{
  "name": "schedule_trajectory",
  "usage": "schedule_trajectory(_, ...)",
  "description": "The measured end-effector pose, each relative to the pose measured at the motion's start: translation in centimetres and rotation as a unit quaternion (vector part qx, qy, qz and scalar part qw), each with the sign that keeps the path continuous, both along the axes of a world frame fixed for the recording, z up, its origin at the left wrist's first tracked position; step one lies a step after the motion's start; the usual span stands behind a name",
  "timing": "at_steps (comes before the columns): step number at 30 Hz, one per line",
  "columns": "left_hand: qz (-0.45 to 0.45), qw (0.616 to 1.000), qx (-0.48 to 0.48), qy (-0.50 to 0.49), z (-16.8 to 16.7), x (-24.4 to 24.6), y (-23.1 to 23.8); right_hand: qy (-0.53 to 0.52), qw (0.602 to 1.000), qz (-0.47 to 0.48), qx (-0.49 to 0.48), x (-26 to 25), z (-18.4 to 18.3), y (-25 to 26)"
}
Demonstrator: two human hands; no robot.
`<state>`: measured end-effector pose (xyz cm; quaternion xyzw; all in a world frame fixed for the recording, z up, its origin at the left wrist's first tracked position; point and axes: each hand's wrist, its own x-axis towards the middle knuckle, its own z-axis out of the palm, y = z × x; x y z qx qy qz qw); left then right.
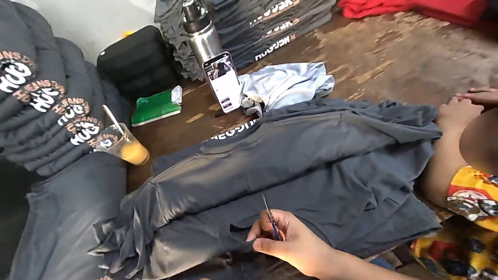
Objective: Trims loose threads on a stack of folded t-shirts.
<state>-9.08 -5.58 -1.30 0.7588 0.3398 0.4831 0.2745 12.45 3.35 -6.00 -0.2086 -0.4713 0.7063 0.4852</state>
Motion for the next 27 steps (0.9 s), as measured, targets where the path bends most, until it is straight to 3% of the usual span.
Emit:
schedule_trajectory(1, 0.102, 0.992, 0.043, 0.059, -0.3, 0.2, 0.1, -0.015, 1.0, -0.014, 0.019, -0.1, 0.0, -0.2)
schedule_trajectory(3, 0.279, 0.929, 0.1, 0.221, -0.5, 0.6, 1.4, -0.084, 0.985, -0.075, 0.134, -0.6, -0.2, -0.9)
schedule_trajectory(5, 0.341, 0.877, 0.131, 0.313, -0.6, 0.4, 3.4, -0.14, 0.934, -0.126, 0.304, -0.7, -0.4, -1.8)
schedule_trajectory(8, 0.339, 0.867, 0.132, 0.34, 2.9, -0.9, 5.8, -0.238, 0.858, -0.115, 0.441, 1.6, 1.2, -2.3)
schedule_trajectory(10, 0.344, 0.864, 0.141, 0.339, 5.2, -2.1, 8.3, -0.4, 0.793, -0.163, 0.43, 4.7, 2.7, -1.1)
schedule_trajectory(12, 0.353, 0.862, 0.134, 0.338, 5.5, -3.3, 12.1, -0.517, 0.737, -0.246, 0.36, 8.5, 3.2, 2.6)
schedule_trajectory(15, 0.346, 0.861, 0.053, 0.368, 1.6, -4.7, 17.7, -0.653, 0.685, -0.25, 0.204, 14.4, 3.1, 8.3)
schedule_trajectory(17, 0.355, 0.846, 0.021, 0.399, -1.3, -5.4, 19.4, -0.668, 0.685, -0.232, 0.175, 16.2, 2.3, 9.0)
schedule_trajectory(21, 0.326, 0.875, 0.156, 0.323, -1.2, -3.3, 17.0, -0.532, 0.696, -0.369, 0.311, 15.5, -0.5, 4.0)
schedule_trajectory(24, 0.154, 0.937, 0.074, 0.304, -0.3, 2.6, 11.0, -0.433, 0.769, -0.33, 0.335, 14.3, -2.8, 0.3)
schedule_trajectory(27, -0.039, 0.93, -0.027, 0.364, -1.8, 9.1, 5.8, -0.401, 0.78, -0.277, 0.393, 13.6, -3.6, -0.6)
